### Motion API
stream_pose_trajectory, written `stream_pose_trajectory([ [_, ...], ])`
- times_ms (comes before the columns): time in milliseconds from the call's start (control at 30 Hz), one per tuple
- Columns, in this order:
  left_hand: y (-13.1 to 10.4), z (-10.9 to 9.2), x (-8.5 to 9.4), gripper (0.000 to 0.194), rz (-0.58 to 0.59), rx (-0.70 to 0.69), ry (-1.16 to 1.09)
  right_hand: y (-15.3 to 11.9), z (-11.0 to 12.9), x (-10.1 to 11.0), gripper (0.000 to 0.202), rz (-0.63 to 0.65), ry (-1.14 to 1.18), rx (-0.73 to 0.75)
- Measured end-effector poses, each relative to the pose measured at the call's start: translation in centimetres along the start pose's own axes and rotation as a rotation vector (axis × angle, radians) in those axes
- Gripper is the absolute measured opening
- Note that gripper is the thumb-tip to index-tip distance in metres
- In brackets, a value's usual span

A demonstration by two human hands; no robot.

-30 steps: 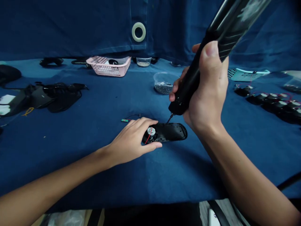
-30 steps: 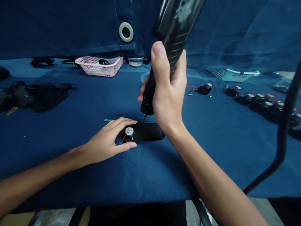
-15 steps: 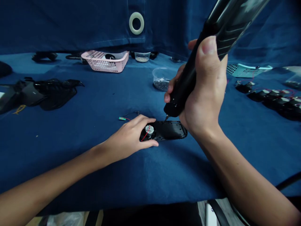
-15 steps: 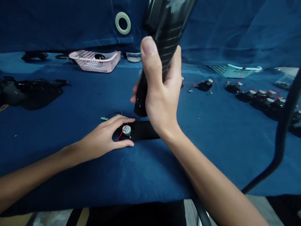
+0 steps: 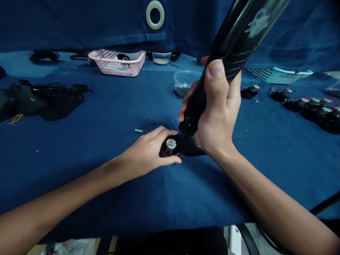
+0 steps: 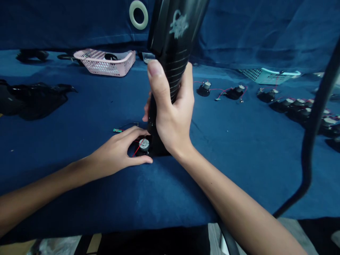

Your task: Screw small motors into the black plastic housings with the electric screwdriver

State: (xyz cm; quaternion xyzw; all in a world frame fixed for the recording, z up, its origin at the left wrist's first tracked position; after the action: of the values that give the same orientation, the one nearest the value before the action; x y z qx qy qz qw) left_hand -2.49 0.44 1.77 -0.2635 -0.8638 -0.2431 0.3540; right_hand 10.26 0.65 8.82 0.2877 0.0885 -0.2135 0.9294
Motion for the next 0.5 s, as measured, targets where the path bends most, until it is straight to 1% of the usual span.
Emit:
stream_pose_trajectory([
  [133,0.05,-0.16,0.05,0.053,0.0,-0.002,0.004,0.19,-0.56,0.02,0.021,0.028,0.031,0.065],
  [267,0.12,-0.19,-0.02,0.053,0.0,0.002,0.016,0.13,-0.93,0.07,0.021,0.036,-0.019,0.068],
  [500,0.03,-0.11,-0.01,0.053,-0.03,-0.025,0.043,-0.22,-0.8,-0.17,0.023,0.07,0.016,0.089],
])
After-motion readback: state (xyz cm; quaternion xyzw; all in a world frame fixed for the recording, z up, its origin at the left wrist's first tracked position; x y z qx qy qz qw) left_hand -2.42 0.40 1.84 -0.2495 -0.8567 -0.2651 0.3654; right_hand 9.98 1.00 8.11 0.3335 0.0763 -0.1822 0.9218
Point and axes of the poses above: each hand's wrist, its own y-axis towards the middle knuckle, its own x-axis out of the back of the hand, z = x × y, the point moved 5 cm from there along y, towards the middle knuckle, and after that the axes turned 7 degrees about -z, right-handed, at the moved point
